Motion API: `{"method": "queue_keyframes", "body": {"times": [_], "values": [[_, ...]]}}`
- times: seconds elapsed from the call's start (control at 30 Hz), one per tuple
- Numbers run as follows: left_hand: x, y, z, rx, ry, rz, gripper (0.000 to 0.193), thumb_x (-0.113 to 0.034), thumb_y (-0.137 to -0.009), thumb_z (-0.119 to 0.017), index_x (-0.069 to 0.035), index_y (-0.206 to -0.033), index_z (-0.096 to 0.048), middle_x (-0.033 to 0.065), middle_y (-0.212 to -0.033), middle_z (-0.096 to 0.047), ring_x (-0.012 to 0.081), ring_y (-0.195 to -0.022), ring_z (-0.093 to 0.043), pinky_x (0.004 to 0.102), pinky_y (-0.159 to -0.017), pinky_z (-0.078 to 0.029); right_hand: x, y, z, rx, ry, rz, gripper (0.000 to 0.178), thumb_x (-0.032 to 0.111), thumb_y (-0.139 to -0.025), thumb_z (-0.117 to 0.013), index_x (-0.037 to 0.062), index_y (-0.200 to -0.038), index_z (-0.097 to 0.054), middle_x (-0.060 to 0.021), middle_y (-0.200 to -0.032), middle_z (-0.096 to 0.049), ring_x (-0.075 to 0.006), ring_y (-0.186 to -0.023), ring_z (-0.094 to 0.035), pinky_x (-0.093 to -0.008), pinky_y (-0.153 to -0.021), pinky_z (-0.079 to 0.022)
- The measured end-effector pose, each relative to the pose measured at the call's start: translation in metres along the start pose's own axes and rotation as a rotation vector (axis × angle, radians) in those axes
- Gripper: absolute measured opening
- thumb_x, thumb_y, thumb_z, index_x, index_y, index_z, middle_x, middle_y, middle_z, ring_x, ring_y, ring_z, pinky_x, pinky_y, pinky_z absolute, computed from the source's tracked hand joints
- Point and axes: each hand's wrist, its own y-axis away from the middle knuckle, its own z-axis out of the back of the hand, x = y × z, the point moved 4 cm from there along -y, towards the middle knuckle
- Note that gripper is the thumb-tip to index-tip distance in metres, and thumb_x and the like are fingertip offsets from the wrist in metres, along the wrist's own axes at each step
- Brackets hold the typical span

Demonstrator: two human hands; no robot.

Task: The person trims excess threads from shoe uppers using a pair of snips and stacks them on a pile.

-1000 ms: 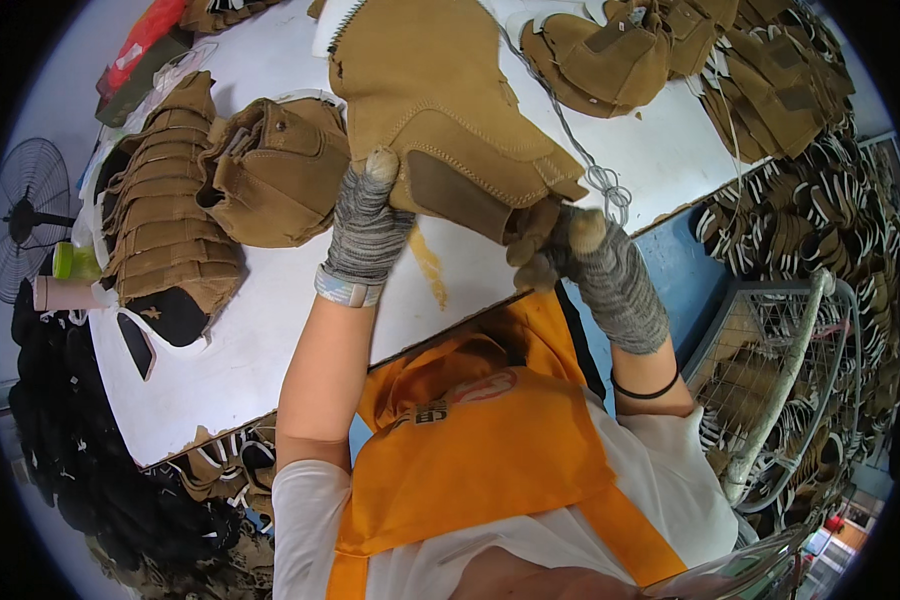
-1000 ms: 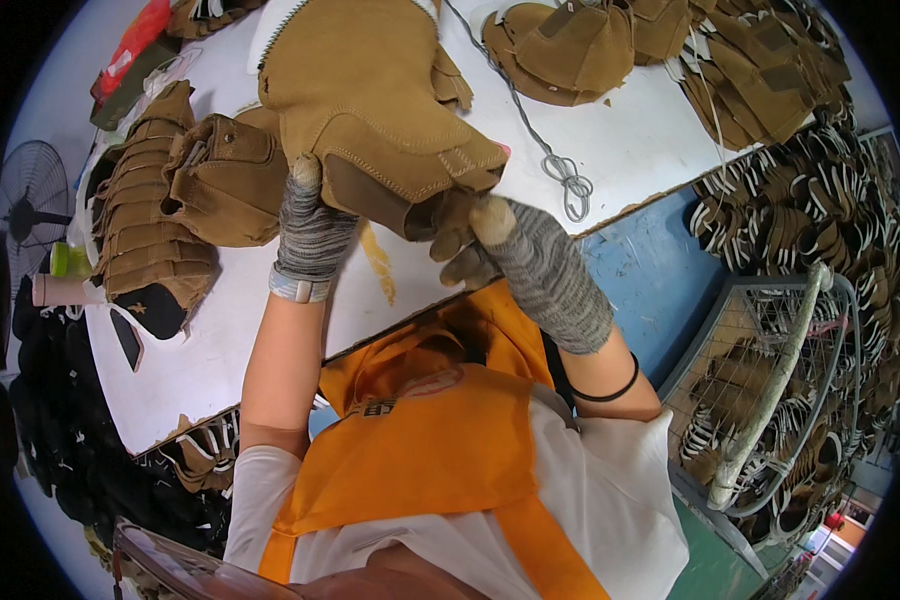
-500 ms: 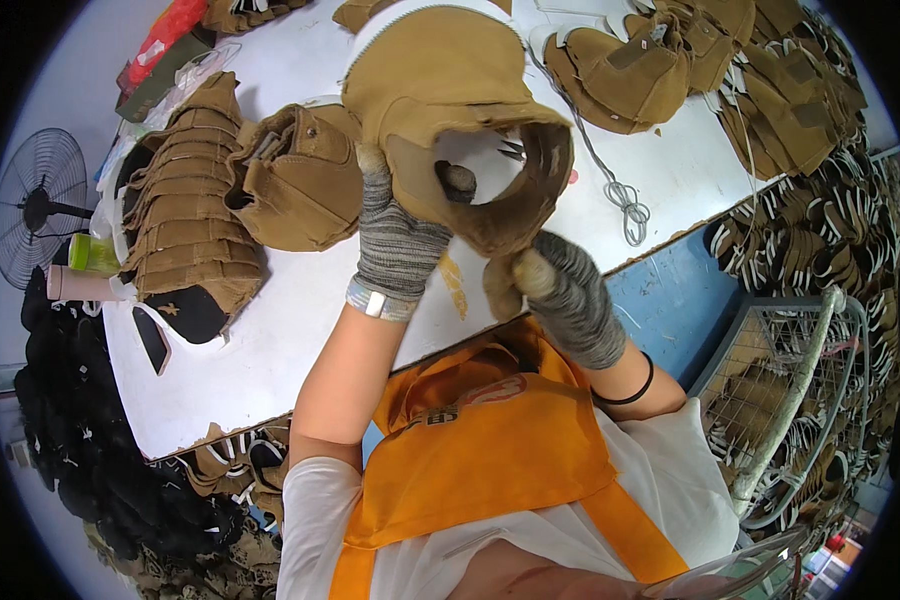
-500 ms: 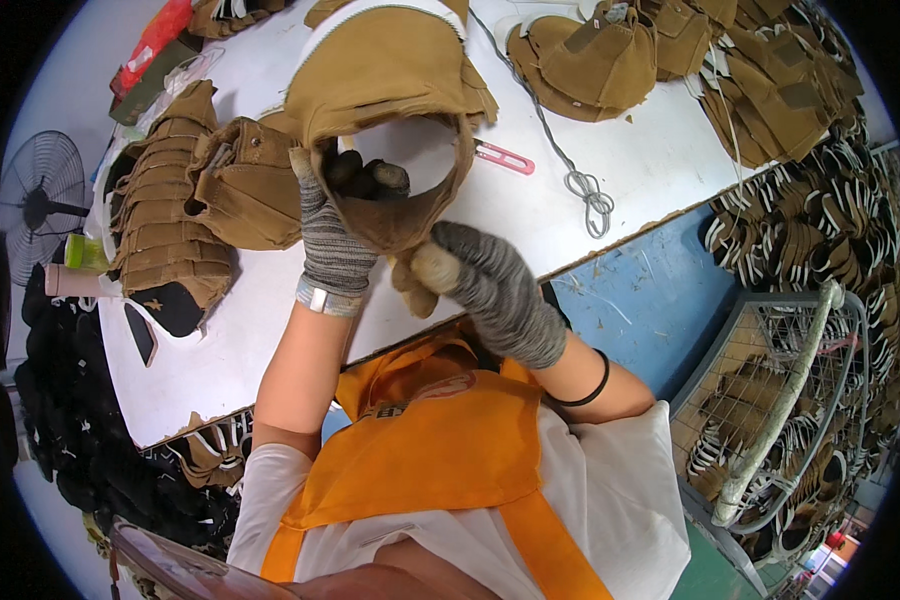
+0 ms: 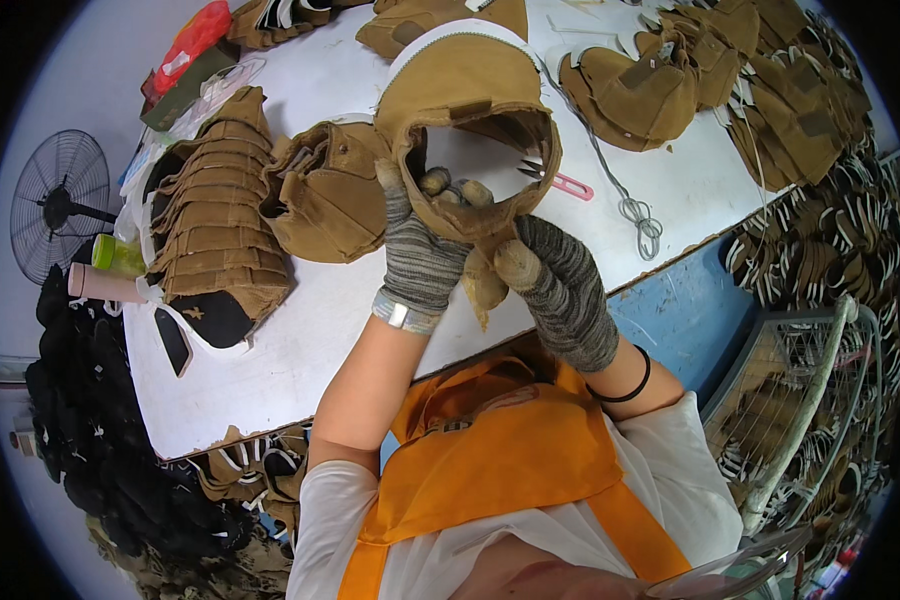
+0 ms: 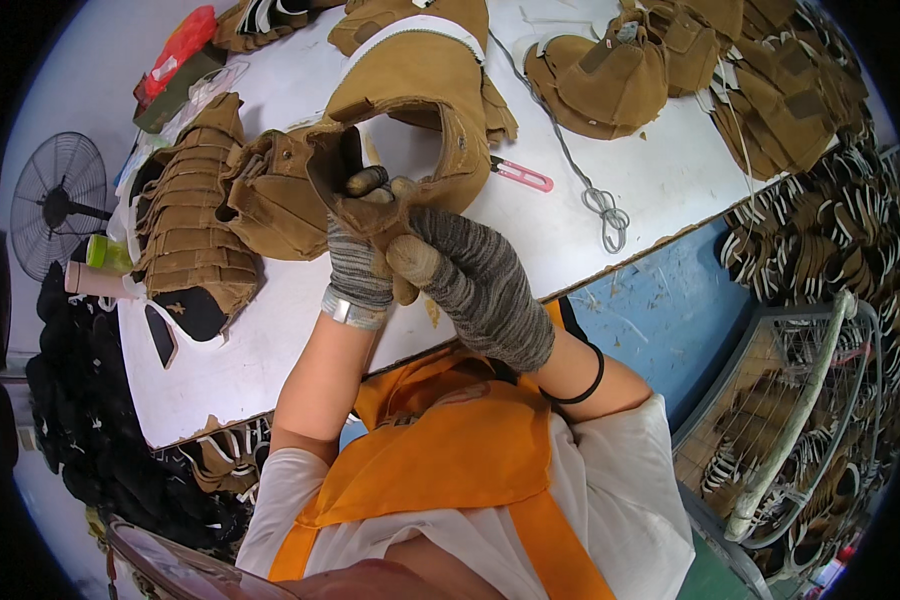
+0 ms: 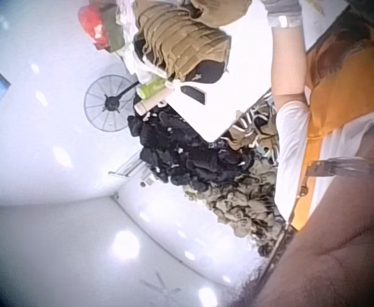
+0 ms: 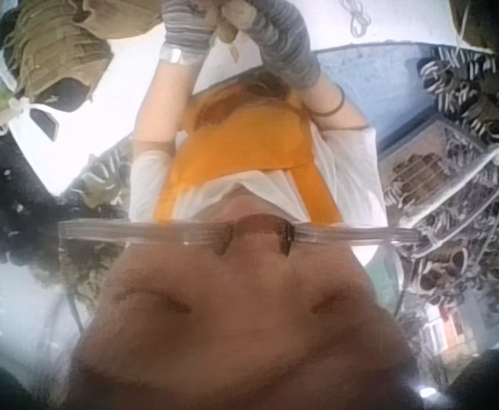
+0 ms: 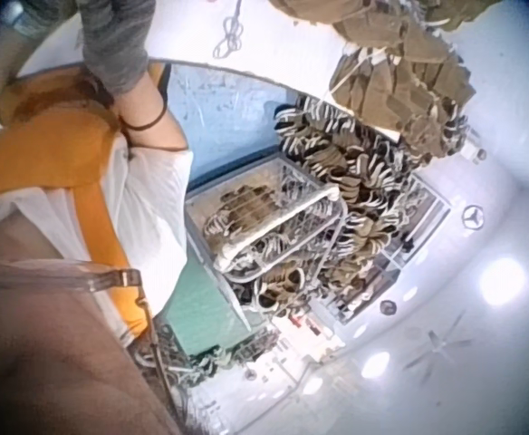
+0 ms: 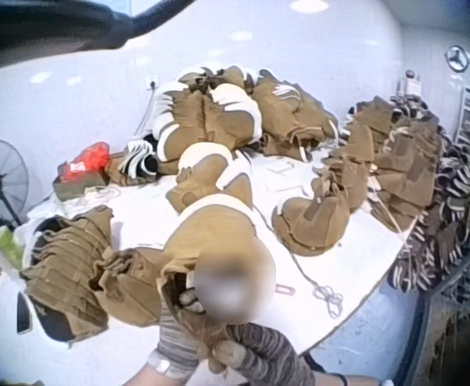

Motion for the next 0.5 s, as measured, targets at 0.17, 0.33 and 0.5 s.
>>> {"method": "queue_keyframes", "body": {"times": [0.17,0.33,0.5], "values": [[-0.006,-0.002,0.010,0.258,0.076,0.077,0.055,-0.062,-0.088,-0.050,-0.016,-0.117,-0.055,0.0031,-0.087,-0.064,0.0272,-0.080,-0.062,0.0448,-0.087,-0.052,0.012,0.002,-0.002,-0.047,0.042,0.012,0.035,0.029,-0.092,-0.062,-0.0004,-0.110,-0.063,-0.0035,-0.089,-0.066,-0.0100,-0.079,-0.058,-0.0242,-0.074,-0.048],[0.012,0.015,-0.029,0.113,-0.262,0.066,0.069,-0.064,-0.085,-0.052,-0.008,-0.126,-0.044,0.0102,-0.116,-0.052,0.0255,-0.115,-0.048,0.0445,-0.106,-0.036,0.007,-0.002,0.038,-0.321,0.239,0.492,0.058,0.034,-0.081,-0.074,0.0019,-0.122,-0.050,-0.0087,-0.111,-0.058,-0.0178,-0.103,-0.055,-0.0322,-0.090,-0.045],[0.027,0.022,-0.043,0.276,-0.810,0.033,0.086,-0.057,-0.085,-0.061,-0.004,-0.143,-0.027,0.0115,-0.139,-0.040,0.0281,-0.129,-0.040,0.0413,-0.109,-0.034,0.014,-0.016,0.051,-0.429,0.410,0.643,0.101,0.044,-0.067,-0.083,0.0038,-0.141,-0.026,-0.0127,-0.132,-0.043,-0.0235,-0.121,-0.046,-0.0383,-0.104,-0.039]]}}
